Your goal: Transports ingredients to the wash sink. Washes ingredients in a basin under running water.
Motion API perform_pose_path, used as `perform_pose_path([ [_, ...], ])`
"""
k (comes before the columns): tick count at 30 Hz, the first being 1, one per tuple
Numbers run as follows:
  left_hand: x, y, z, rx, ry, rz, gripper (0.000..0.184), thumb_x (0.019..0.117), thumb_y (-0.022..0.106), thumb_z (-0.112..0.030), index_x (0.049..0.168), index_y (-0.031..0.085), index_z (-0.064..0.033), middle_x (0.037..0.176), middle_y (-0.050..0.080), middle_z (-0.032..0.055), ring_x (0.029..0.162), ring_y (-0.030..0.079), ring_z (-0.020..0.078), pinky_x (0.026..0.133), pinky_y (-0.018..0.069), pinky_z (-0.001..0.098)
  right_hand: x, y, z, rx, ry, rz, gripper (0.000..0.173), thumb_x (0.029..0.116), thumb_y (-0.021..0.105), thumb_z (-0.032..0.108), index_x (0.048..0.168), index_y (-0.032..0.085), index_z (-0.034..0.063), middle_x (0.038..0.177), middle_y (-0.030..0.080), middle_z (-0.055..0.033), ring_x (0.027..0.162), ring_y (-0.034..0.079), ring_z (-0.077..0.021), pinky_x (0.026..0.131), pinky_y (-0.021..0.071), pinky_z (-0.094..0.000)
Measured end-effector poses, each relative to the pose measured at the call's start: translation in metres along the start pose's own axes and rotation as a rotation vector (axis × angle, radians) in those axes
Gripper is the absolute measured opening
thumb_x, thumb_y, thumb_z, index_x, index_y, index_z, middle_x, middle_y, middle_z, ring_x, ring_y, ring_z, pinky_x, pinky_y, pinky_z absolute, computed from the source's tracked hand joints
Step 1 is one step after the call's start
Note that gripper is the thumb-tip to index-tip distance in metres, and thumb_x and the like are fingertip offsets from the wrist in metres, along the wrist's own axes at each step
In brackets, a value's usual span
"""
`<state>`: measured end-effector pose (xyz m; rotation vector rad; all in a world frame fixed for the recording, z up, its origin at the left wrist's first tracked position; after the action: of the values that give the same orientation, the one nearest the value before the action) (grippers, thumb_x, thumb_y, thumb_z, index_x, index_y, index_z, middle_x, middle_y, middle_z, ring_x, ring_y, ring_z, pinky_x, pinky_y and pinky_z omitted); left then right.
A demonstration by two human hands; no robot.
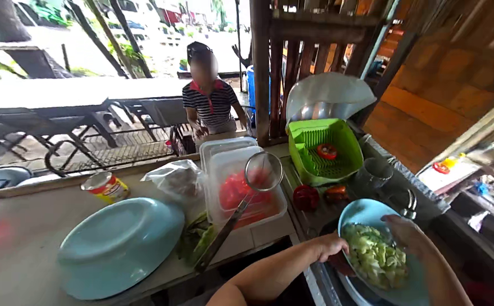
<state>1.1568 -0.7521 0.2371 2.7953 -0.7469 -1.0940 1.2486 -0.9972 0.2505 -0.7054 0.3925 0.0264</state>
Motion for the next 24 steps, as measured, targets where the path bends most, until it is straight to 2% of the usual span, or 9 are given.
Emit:
perform_pose_path([
  [1,-0.002,-0.002,-0.003,-0.008,-0.005,-0.003,0.037,0.1028,0.051,-0.01,0.139,0.048,-0.0016,0.115,0.062,0.0169,0.093,0.063,0.0227,0.081,0.0545,0.0411,-0.005,-0.013,0.002,-0.202,-0.04,-0.016,0.034,0.1089,0.051,0.019,0.137,0.06,0.0029,0.111,0.066,-0.0248,0.09,0.066,-0.0347,0.082,0.0541,-0.0525],
  [3,-0.003,-0.007,-0.003,-0.024,-0.003,-0.003,0.037,0.1032,0.049,-0.01,0.14,0.048,-0.0039,0.112,0.064,0.0153,0.09,0.064,0.0216,0.078,0.0558,0.0398,-0.022,-0.038,-0.013,-0.365,-0.142,-0.196,0.046,0.1012,0.066,0.02,0.141,0.057,-0.001,0.132,0.06,-0.0336,0.12,0.06,-0.0501,0.103,0.0463,-0.0665],
  [7,0.006,-0.024,-0.011,0.014,-0.004,-0.047,0.017,0.1024,0.052,-0.013,0.115,0.058,-0.0021,0.092,0.064,0.0097,0.075,0.063,0.0176,0.068,0.0554,0.0358,-0.048,-0.053,-0.076,-0.323,0.029,-0.242,0.076,0.0975,0.065,0.054,0.149,0.049,-0.0003,0.147,0.048,-0.0356,0.135,0.049,-0.0545,0.108,0.0386,-0.0716],
  [10,0.004,-0.034,-0.026,0.164,0.033,-0.042,0.021,0.1011,0.056,-0.012,0.116,0.062,0.0016,0.103,0.065,0.0119,0.088,0.062,0.0185,0.08,0.0537,0.0398,-0.088,-0.033,-0.114,0.121,0.296,-0.083,0.066,0.1015,0.062,0.047,0.149,0.046,0.0037,0.125,0.065,-0.0242,0.101,0.069,-0.0349,0.083,0.0577,-0.0541],
  [13,0.02,-0.036,-0.045,0.414,0.075,0.007,0.026,0.1005,0.057,-0.013,0.118,0.062,0.0054,0.116,0.063,0.0178,0.103,0.059,0.0236,0.092,0.048,0.0462,-0.133,0.001,-0.127,0.697,0.419,-0.103,0.025,0.1061,0.047,0.022,0.126,0.051,0.0082,0.086,0.07,-0.0073,0.062,0.069,-0.0156,0.052,0.059,-0.0332],
  [18,0.067,-0.012,-0.08,1.135,0.343,-0.264,0.05,0.0991,0.062,-0.021,0.145,0.053,-0.0034,0.139,0.057,0.0271,0.129,0.056,0.0431,0.101,0.0472,0.0629,-0.164,0.042,-0.114,1.06,0.406,-0.296,0.022,0.1013,0.041,0.002,0.122,0.048,0.006,0.09,0.07,-0.0082,0.064,0.07,-0.0162,0.053,0.0607,-0.0334],
  [20,0.078,0.015,-0.082,1.136,0.571,-0.342,0.05,0.0956,0.063,-0.012,0.144,0.055,-0.0057,0.147,0.049,0.0281,0.135,0.049,0.0445,0.108,0.0439,0.0583,-0.167,0.051,-0.106,1.111,0.398,-0.344,0.024,0.1003,0.041,0.0,0.123,0.047,0.0047,0.091,0.069,-0.0101,0.064,0.07,-0.0181,0.053,0.0609,-0.0342],
  [22,0.086,0.051,-0.083,0.891,0.649,-0.166,0.034,0.1007,0.058,-0.014,0.131,0.062,-0.0012,0.134,0.061,0.0211,0.124,0.061,0.0315,0.105,0.0502,0.0469,-0.167,0.053,-0.096,1.165,0.402,-0.377,0.027,0.1014,0.039,0.001,0.127,0.045,0.0038,0.095,0.068,-0.0124,0.067,0.071,-0.0195,0.055,0.061,-0.0343],
  [24,0.098,0.087,-0.083,0.431,0.445,0.059,0.025,0.1061,0.05,-0.01,0.122,0.063,0.0054,0.101,0.064,0.0115,0.086,0.062,0.0147,0.081,0.0519,0.0298,-0.167,0.055,-0.092,1.222,0.397,-0.384,0.027,0.1039,0.037,0.002,0.13,0.043,0.003,0.099,0.067,-0.0139,0.07,0.071,-0.0208,0.059,0.0611,-0.0353],
])
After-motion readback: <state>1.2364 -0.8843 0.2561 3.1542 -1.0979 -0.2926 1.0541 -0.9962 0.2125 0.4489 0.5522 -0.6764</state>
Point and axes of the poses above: each hand's wrist, its own x-axis towards the middle knuckle, its own y-axis out of the palm, z = x × y, the point moved 2 cm from there along x, towards the middle knuckle
